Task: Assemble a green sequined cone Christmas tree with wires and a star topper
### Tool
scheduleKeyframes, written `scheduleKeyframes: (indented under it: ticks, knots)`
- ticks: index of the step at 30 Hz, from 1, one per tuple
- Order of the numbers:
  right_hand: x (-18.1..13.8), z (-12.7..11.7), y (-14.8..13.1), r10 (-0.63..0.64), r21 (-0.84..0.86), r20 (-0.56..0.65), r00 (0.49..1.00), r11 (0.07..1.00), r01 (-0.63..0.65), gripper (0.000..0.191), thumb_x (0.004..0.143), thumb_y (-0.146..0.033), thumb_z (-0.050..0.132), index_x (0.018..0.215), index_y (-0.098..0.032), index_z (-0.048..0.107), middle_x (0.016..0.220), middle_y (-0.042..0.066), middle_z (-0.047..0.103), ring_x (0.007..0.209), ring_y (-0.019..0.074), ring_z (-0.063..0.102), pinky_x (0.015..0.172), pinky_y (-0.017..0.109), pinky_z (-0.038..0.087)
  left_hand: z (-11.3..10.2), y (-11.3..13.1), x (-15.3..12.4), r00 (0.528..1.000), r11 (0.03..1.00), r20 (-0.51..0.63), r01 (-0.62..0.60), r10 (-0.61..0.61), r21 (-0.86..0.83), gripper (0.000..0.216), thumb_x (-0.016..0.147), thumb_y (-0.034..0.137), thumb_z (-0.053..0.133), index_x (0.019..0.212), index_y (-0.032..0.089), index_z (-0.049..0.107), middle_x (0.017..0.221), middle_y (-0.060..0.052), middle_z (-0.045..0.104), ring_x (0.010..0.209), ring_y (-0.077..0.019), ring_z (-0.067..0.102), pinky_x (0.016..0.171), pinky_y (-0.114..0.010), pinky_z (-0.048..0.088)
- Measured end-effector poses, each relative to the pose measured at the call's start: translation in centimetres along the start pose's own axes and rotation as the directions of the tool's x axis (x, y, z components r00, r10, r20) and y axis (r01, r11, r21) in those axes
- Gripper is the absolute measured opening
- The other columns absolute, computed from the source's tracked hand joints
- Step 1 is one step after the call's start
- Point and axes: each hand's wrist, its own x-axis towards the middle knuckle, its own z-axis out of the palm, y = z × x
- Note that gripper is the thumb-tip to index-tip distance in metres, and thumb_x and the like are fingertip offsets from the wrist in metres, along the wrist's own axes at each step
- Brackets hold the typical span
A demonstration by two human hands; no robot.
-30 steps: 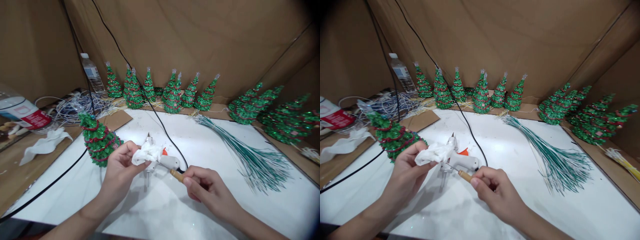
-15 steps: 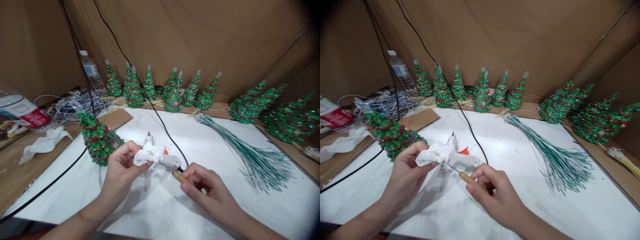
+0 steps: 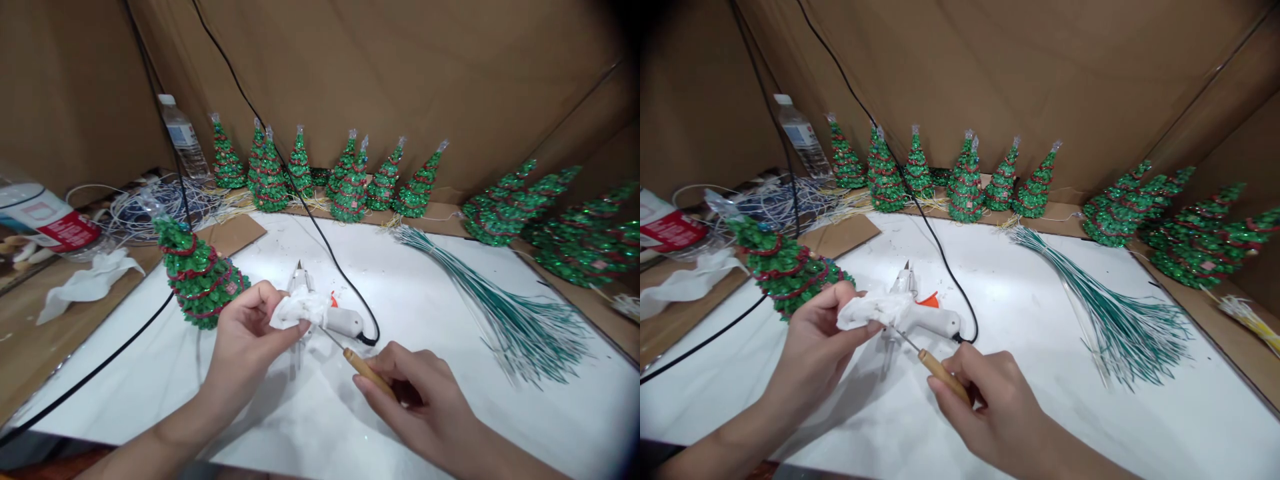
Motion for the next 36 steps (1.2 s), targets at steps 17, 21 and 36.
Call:
scheduleKeyframes:
  ticks: [17, 21, 36]
  knots:
    - [0.5, 0.4, -1.2, 0.179, 0.258, 0.188, 0.966, 0.940, -0.225, 0.027, 0.087, -0.028, 0.057, 0.070, -0.021, 0.037, 0.053, -0.009, 0.032, 0.044, 0.0043, 0.030, 0.040, 0.017, 0.023, 0.1, 0.5, -0.4, 0.999, 0.999, 0.020, -0.049, 0.049, -0.008, 0.050, 0.070, 0.007, 0.070, 0.063, 0.019, 0.022, 0.061, 0.006, 0.031, 0.056, -0.0078, 0.030, 0.050, -0.016, 0.029]
    - [0.3, 0.8, -1.1, -0.135, -0.005, -0.044, 0.990, 0.991, 0.135, 0.026, 0.084, -0.011, 0.058, 0.071, -0.021, 0.037, 0.056, -0.009, 0.032, 0.043, 0.0043, 0.028, 0.040, 0.019, 0.024, 0.1, 0.5, -0.4, 0.998, 0.998, 0.014, -0.055, 0.056, -0.008, 0.050, 0.069, 0.006, 0.070, 0.062, 0.019, 0.022, 0.061, 0.006, 0.033, 0.057, -0.0077, 0.031, 0.050, -0.015, 0.029]
    - [0.3, 1.0, -1.3, -0.147, 0.041, -0.003, 0.989, 0.988, 0.147, 0.010, 0.087, -0.009, 0.051, 0.085, -0.018, 0.048, 0.056, -0.008, 0.035, 0.043, 0.0052, 0.028, 0.041, 0.020, 0.025, -0.2, 0.2, -0.2, 0.992, 0.992, -0.004, -0.122, 0.122, -0.001, 0.052, 0.069, 0.003, 0.069, 0.062, 0.019, 0.020, 0.059, 0.006, 0.034, 0.056, -0.0067, 0.033, 0.050, -0.016, 0.030]
